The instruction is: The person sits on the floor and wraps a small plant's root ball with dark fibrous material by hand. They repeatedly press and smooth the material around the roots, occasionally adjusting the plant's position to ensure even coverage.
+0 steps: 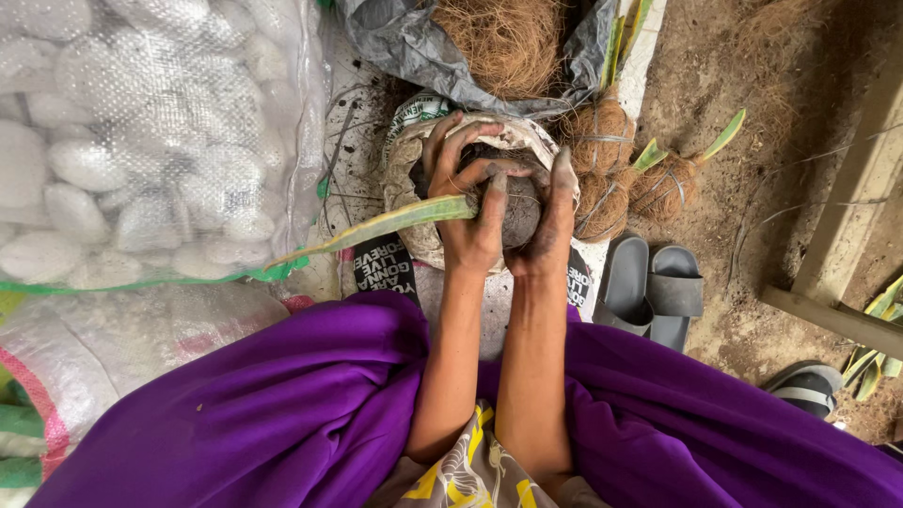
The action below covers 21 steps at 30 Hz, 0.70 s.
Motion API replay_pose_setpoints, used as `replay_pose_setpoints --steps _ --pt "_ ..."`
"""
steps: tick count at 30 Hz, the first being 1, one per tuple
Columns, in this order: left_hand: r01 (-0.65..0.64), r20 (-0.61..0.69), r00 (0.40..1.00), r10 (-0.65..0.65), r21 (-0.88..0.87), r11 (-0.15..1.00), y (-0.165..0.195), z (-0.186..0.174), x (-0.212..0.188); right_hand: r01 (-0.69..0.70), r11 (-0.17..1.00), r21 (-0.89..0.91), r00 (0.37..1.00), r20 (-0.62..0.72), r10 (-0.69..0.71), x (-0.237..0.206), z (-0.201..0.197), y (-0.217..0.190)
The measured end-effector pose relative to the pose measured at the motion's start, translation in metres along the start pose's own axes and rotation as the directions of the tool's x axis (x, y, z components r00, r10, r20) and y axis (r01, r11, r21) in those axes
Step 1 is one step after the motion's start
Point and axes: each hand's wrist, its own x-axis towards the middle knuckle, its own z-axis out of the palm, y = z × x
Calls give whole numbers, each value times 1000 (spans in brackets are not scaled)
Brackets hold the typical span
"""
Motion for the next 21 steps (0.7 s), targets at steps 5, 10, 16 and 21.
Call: replay_pose_setpoints --steps 5,10,16,21 --pt "-79 -41 996 77 -56 995 -11 6 2 177 984 0 983 -57 -177 1 -17 15" --pt "322 80 940 -331 -529 786 -15 12 -4 558 771 -307 828 153 -539 3 1 8" --pt "483 281 811 -514 -817 315 -29 21 -19 623 652 -433 782 312 -540 -1 27 -7" --pt "405 268 906 -327 -771 491 -40 17 -22 410 805 -429 912 190 -363 -7 38 -20"
